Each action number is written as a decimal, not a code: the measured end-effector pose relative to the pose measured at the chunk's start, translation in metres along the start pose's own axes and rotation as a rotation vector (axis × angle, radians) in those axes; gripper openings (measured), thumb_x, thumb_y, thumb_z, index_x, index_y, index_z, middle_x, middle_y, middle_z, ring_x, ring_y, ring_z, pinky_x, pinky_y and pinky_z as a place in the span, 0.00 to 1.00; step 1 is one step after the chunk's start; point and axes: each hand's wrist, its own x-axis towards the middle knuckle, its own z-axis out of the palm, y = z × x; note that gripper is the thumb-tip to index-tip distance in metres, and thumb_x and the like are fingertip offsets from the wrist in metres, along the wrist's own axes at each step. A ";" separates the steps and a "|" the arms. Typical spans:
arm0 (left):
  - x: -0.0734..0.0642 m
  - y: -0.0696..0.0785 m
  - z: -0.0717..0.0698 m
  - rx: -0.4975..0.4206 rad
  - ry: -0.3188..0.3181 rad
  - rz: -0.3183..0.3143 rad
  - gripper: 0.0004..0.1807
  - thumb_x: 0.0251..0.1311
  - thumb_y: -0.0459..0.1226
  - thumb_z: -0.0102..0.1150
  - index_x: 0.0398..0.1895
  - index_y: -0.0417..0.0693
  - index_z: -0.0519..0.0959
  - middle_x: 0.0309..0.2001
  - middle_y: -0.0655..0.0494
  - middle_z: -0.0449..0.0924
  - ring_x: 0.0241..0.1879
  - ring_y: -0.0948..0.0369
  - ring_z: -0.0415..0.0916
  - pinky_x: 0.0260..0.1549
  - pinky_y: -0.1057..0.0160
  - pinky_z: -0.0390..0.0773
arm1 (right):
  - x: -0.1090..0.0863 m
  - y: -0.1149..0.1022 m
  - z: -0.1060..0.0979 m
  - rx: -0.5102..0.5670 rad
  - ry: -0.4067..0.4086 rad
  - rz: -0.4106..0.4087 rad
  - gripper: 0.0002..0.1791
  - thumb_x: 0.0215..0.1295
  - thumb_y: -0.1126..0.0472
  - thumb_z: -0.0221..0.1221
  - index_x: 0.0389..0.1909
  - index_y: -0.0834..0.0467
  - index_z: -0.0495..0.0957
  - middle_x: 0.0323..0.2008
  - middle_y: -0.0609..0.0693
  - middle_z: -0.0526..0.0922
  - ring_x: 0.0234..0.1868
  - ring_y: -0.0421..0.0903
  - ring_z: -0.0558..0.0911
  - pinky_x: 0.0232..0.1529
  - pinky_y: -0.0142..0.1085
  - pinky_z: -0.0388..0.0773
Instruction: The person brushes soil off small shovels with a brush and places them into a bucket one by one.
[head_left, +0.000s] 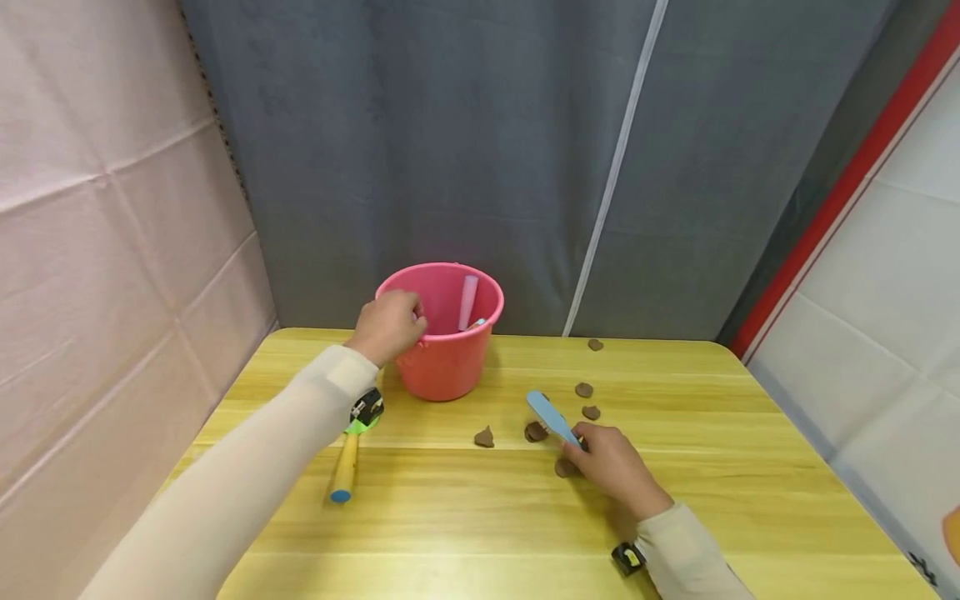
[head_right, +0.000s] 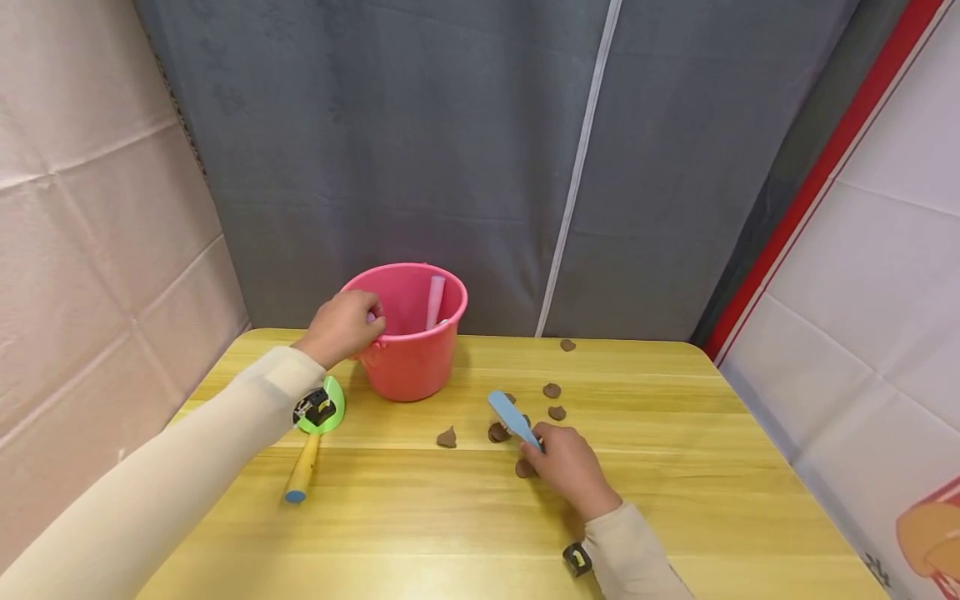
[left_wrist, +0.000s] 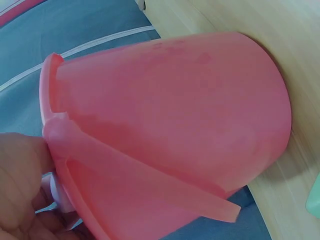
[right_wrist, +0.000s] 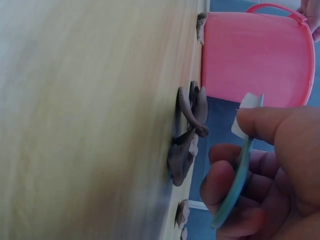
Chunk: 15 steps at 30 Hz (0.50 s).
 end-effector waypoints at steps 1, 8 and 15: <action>-0.001 0.000 0.000 -0.004 0.000 0.003 0.06 0.62 0.35 0.58 0.29 0.44 0.77 0.25 0.52 0.77 0.25 0.55 0.75 0.28 0.56 0.77 | 0.000 0.000 0.000 0.001 -0.001 0.002 0.10 0.68 0.59 0.62 0.27 0.53 0.73 0.13 0.43 0.64 0.15 0.38 0.60 0.17 0.30 0.56; -0.006 0.000 -0.002 -0.035 0.010 0.048 0.05 0.61 0.36 0.57 0.29 0.46 0.76 0.25 0.54 0.76 0.26 0.55 0.73 0.31 0.56 0.75 | 0.000 -0.001 0.002 0.016 -0.004 0.010 0.09 0.68 0.60 0.62 0.28 0.54 0.75 0.14 0.43 0.66 0.15 0.38 0.61 0.17 0.30 0.56; -0.020 -0.004 -0.013 -0.080 0.038 0.148 0.03 0.61 0.35 0.57 0.34 0.45 0.77 0.29 0.54 0.78 0.27 0.56 0.74 0.29 0.57 0.76 | -0.001 -0.002 0.003 0.021 -0.009 0.006 0.09 0.68 0.59 0.62 0.28 0.54 0.75 0.14 0.43 0.67 0.15 0.37 0.61 0.17 0.30 0.56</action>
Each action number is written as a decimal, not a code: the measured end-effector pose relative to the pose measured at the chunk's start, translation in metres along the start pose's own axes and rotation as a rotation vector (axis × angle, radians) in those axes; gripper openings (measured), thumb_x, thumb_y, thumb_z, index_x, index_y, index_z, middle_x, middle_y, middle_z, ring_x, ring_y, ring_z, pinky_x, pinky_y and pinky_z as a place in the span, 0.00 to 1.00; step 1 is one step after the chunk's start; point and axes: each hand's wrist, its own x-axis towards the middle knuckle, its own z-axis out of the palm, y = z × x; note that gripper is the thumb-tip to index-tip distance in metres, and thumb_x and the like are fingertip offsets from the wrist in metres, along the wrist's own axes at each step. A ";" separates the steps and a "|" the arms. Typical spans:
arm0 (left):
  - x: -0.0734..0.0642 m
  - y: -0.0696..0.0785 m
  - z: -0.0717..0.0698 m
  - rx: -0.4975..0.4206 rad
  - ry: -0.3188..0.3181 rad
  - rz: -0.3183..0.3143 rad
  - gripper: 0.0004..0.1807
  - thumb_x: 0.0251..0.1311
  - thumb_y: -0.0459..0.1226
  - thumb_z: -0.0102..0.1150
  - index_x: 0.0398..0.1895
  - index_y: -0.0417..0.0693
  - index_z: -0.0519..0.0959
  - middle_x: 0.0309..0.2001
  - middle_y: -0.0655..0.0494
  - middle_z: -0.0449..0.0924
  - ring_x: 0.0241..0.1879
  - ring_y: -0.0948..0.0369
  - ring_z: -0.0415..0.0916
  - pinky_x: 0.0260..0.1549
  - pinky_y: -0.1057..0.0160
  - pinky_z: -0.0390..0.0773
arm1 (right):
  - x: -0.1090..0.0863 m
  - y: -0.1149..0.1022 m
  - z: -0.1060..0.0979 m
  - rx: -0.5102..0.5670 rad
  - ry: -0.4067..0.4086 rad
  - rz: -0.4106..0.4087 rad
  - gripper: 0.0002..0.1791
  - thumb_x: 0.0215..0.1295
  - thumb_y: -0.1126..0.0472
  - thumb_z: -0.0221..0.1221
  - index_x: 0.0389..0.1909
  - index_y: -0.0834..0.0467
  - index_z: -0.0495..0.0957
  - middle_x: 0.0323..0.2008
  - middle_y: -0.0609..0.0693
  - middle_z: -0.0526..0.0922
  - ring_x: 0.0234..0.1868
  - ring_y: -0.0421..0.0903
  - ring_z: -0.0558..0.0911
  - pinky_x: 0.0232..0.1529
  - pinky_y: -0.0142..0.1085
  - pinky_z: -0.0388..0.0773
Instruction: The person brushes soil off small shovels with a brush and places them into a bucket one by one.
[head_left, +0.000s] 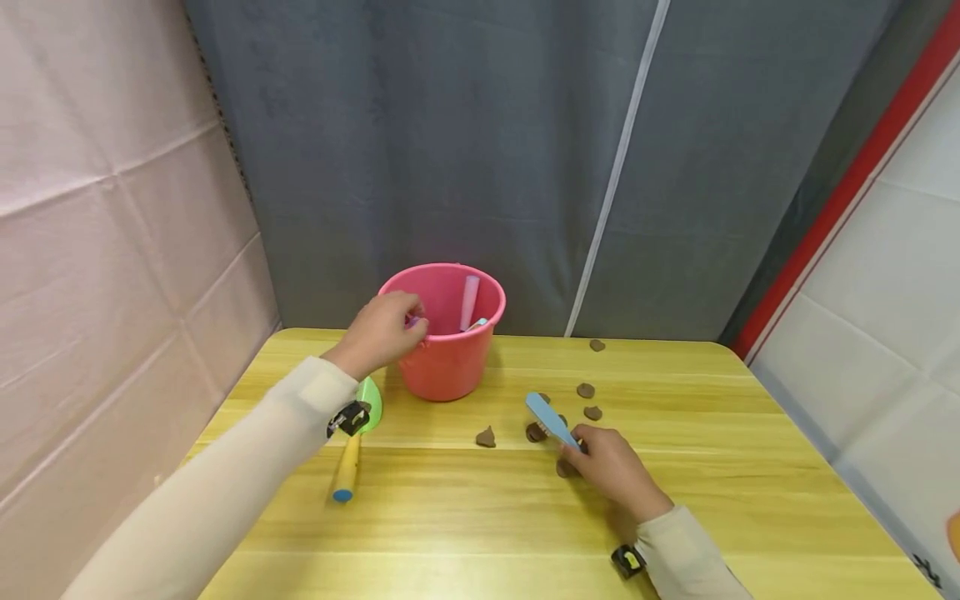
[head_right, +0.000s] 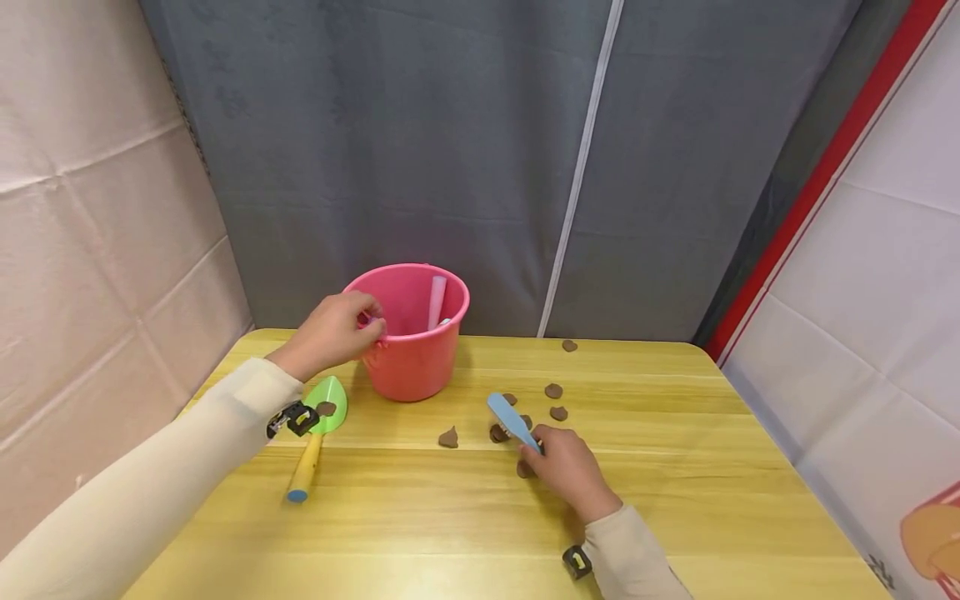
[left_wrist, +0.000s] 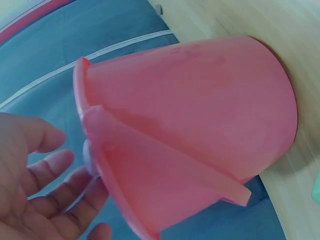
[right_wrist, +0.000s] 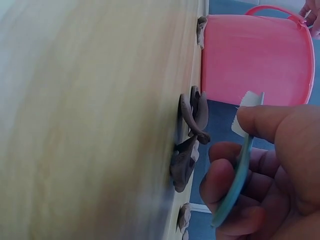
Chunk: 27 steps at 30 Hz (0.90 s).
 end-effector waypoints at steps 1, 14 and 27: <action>-0.004 -0.001 -0.003 -0.002 0.014 0.012 0.04 0.62 0.36 0.57 0.34 0.44 0.78 0.30 0.54 0.78 0.28 0.56 0.74 0.30 0.57 0.77 | 0.000 0.000 0.000 -0.002 0.000 -0.002 0.09 0.68 0.59 0.62 0.28 0.54 0.75 0.14 0.43 0.67 0.15 0.37 0.61 0.17 0.30 0.56; -0.075 -0.057 0.007 0.082 -0.108 -0.141 0.09 0.60 0.38 0.59 0.30 0.39 0.77 0.29 0.49 0.76 0.28 0.54 0.71 0.30 0.54 0.74 | 0.000 -0.005 -0.005 -0.009 0.005 0.005 0.10 0.67 0.58 0.63 0.28 0.53 0.74 0.14 0.43 0.66 0.15 0.37 0.60 0.17 0.30 0.56; -0.127 -0.083 0.056 0.086 -0.413 -0.381 0.19 0.53 0.48 0.67 0.21 0.46 0.70 0.19 0.53 0.69 0.18 0.58 0.67 0.18 0.63 0.66 | 0.000 -0.012 -0.009 -0.003 0.024 -0.030 0.12 0.66 0.59 0.65 0.26 0.53 0.73 0.14 0.42 0.65 0.14 0.36 0.60 0.16 0.29 0.56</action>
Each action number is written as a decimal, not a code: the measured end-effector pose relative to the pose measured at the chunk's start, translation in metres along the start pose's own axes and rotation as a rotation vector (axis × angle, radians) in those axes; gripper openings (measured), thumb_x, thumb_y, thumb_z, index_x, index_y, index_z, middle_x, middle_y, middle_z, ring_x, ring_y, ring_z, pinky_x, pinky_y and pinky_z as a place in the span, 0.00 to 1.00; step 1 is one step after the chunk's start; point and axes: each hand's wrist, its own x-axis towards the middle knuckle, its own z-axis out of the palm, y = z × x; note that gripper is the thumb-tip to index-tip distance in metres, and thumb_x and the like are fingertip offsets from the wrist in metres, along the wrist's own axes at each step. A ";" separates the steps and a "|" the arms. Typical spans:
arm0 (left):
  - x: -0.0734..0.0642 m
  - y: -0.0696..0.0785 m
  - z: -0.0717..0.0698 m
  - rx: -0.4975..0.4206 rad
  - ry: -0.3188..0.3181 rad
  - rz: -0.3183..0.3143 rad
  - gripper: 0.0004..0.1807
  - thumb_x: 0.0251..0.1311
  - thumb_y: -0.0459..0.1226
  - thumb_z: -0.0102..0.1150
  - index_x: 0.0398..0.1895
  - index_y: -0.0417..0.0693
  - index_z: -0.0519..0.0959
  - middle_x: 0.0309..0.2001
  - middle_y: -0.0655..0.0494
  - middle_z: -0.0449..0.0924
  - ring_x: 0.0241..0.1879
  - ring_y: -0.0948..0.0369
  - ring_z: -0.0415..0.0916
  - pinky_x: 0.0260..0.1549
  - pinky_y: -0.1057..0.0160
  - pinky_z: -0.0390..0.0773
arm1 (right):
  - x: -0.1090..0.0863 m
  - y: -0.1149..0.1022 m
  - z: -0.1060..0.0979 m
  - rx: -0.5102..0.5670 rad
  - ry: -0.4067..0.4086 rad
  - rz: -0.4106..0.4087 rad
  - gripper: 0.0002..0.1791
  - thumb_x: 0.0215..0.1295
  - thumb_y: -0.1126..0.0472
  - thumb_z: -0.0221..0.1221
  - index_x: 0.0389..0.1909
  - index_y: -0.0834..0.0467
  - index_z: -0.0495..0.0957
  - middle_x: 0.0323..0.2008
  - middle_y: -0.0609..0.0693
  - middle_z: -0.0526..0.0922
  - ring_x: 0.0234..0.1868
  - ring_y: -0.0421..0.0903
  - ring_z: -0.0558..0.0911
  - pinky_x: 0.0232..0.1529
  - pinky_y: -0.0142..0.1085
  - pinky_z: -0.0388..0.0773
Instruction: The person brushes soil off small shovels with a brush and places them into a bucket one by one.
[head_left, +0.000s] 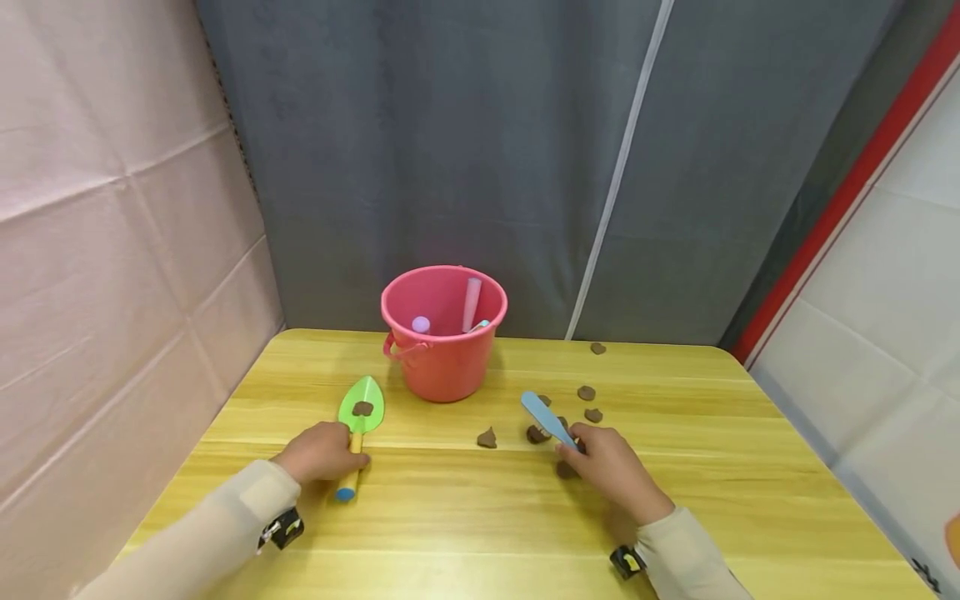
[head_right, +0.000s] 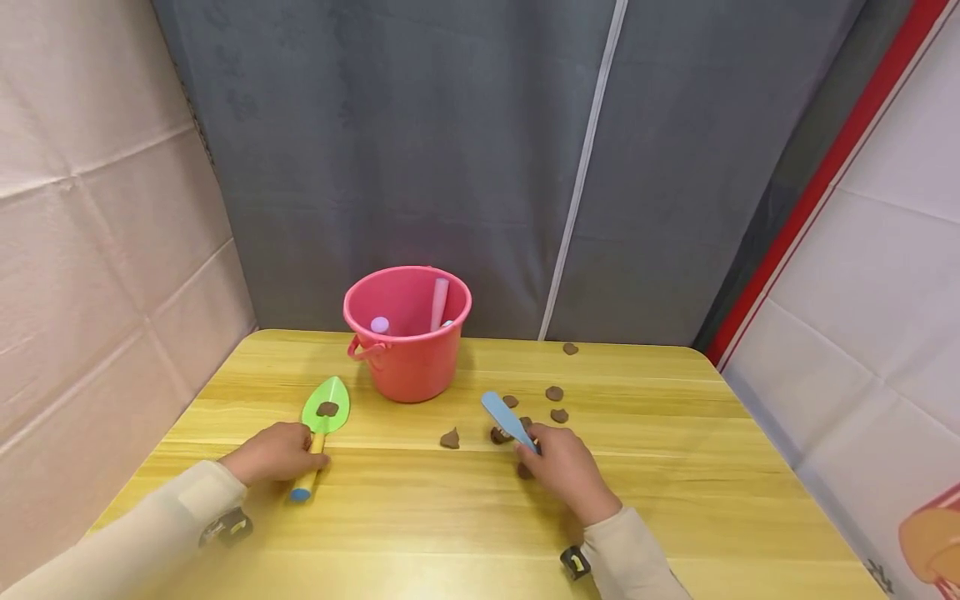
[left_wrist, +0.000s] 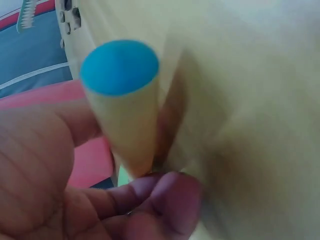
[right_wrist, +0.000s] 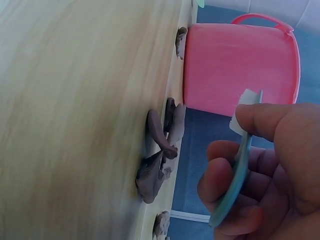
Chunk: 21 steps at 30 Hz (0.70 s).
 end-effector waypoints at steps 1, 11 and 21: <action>0.000 0.000 0.001 -0.014 0.005 -0.009 0.18 0.52 0.46 0.68 0.20 0.46 0.70 0.19 0.53 0.70 0.18 0.58 0.67 0.18 0.63 0.66 | 0.000 0.000 0.000 0.001 -0.003 0.002 0.12 0.66 0.59 0.65 0.26 0.53 0.73 0.14 0.42 0.65 0.14 0.36 0.60 0.16 0.29 0.55; -0.010 -0.007 -0.003 -0.164 0.027 -0.031 0.07 0.47 0.29 0.59 0.24 0.40 0.69 0.21 0.49 0.70 0.16 0.58 0.70 0.15 0.65 0.72 | -0.001 0.003 0.001 0.013 -0.018 0.012 0.11 0.66 0.59 0.64 0.27 0.54 0.74 0.15 0.43 0.66 0.15 0.37 0.61 0.17 0.29 0.57; -0.023 0.022 -0.014 -0.095 0.071 0.096 0.08 0.51 0.30 0.63 0.25 0.42 0.72 0.21 0.53 0.70 0.19 0.59 0.69 0.17 0.63 0.73 | -0.001 0.003 -0.001 0.016 -0.024 0.014 0.11 0.67 0.58 0.64 0.27 0.54 0.73 0.15 0.43 0.65 0.15 0.37 0.61 0.17 0.30 0.57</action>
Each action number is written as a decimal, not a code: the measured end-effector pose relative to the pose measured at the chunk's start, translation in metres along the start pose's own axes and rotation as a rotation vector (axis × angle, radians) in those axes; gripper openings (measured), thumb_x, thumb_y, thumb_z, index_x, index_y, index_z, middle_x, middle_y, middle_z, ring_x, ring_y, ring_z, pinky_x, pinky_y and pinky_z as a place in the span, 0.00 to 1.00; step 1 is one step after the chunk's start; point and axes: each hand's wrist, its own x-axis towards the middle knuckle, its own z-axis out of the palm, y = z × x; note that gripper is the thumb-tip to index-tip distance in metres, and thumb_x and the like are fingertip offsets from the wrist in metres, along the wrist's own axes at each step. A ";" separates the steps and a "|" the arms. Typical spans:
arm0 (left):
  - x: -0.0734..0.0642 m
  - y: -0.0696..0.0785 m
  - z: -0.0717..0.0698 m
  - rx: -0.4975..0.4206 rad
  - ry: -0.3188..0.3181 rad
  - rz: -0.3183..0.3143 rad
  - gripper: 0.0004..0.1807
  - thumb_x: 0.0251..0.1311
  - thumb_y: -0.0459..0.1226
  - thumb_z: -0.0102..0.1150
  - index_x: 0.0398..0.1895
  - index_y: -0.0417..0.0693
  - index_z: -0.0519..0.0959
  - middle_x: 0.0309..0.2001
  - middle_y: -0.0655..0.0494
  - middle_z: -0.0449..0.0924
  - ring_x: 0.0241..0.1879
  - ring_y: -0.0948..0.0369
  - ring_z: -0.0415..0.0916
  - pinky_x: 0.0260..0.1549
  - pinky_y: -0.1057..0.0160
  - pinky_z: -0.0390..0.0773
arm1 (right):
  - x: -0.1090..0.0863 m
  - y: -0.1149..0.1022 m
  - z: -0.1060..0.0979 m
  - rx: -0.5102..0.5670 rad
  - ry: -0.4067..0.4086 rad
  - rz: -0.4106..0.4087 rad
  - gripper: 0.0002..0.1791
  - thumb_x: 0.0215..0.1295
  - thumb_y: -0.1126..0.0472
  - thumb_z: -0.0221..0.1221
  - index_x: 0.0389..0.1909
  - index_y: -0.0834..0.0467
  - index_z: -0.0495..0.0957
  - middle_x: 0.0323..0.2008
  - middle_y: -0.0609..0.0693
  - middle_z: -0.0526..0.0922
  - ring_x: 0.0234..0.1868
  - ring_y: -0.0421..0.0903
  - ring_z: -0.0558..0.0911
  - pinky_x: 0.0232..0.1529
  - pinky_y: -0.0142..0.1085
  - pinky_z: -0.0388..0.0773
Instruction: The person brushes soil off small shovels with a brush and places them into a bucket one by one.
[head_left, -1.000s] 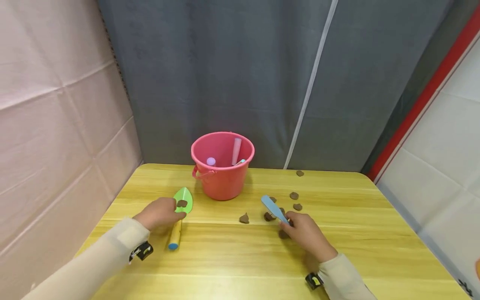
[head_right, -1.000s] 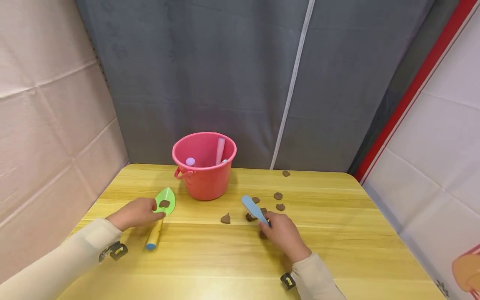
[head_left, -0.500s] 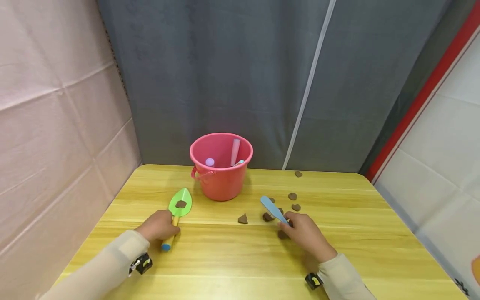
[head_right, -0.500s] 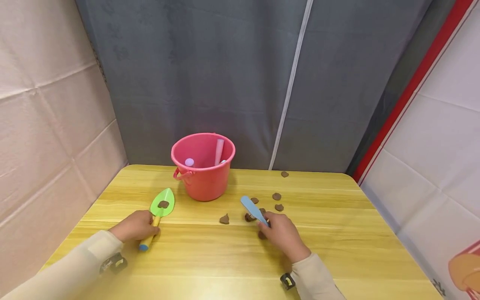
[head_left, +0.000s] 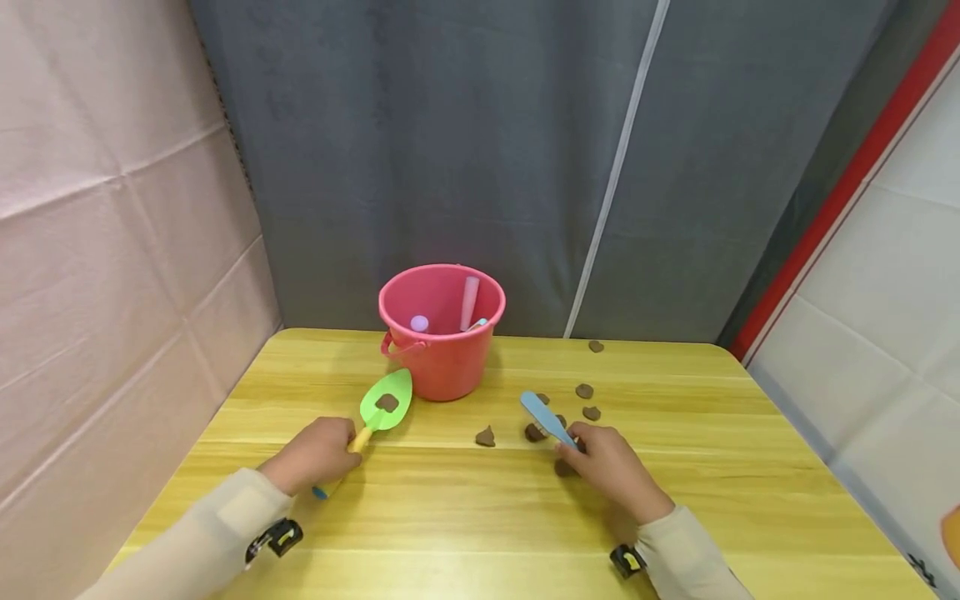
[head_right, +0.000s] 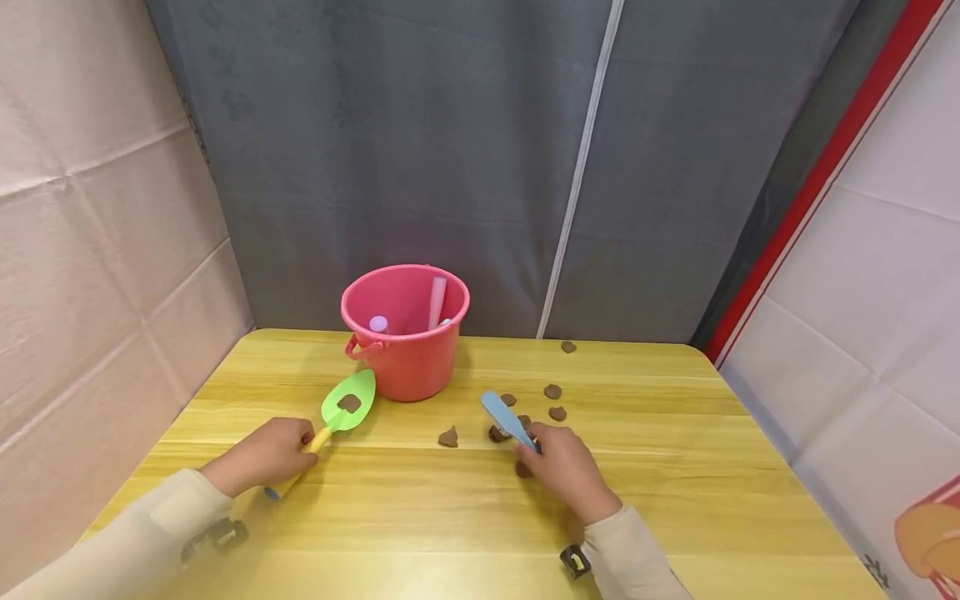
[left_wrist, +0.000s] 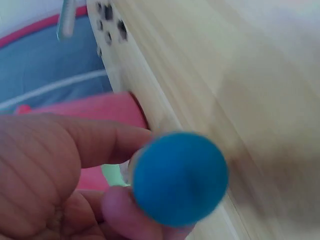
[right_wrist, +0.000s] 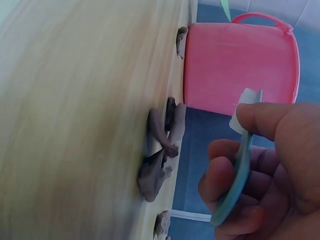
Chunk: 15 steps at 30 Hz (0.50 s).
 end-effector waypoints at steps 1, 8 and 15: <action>-0.001 0.004 0.001 0.005 -0.001 0.013 0.08 0.51 0.30 0.63 0.24 0.42 0.72 0.20 0.54 0.70 0.19 0.60 0.69 0.17 0.63 0.74 | 0.000 -0.001 0.000 0.001 0.005 -0.011 0.11 0.67 0.58 0.64 0.27 0.54 0.73 0.15 0.42 0.65 0.15 0.36 0.61 0.17 0.29 0.57; -0.009 0.028 0.013 0.053 -0.022 0.060 0.08 0.51 0.29 0.66 0.25 0.44 0.74 0.20 0.55 0.70 0.18 0.61 0.68 0.18 0.63 0.71 | 0.000 -0.009 0.002 0.011 0.012 -0.076 0.10 0.66 0.60 0.64 0.27 0.54 0.73 0.15 0.43 0.67 0.15 0.34 0.61 0.17 0.29 0.59; -0.004 0.054 0.027 0.105 0.000 0.174 0.08 0.49 0.32 0.69 0.24 0.47 0.77 0.21 0.58 0.70 0.20 0.61 0.67 0.20 0.60 0.70 | -0.003 -0.018 0.000 -0.004 0.007 -0.120 0.10 0.67 0.59 0.64 0.29 0.52 0.73 0.15 0.40 0.69 0.14 0.34 0.63 0.17 0.29 0.61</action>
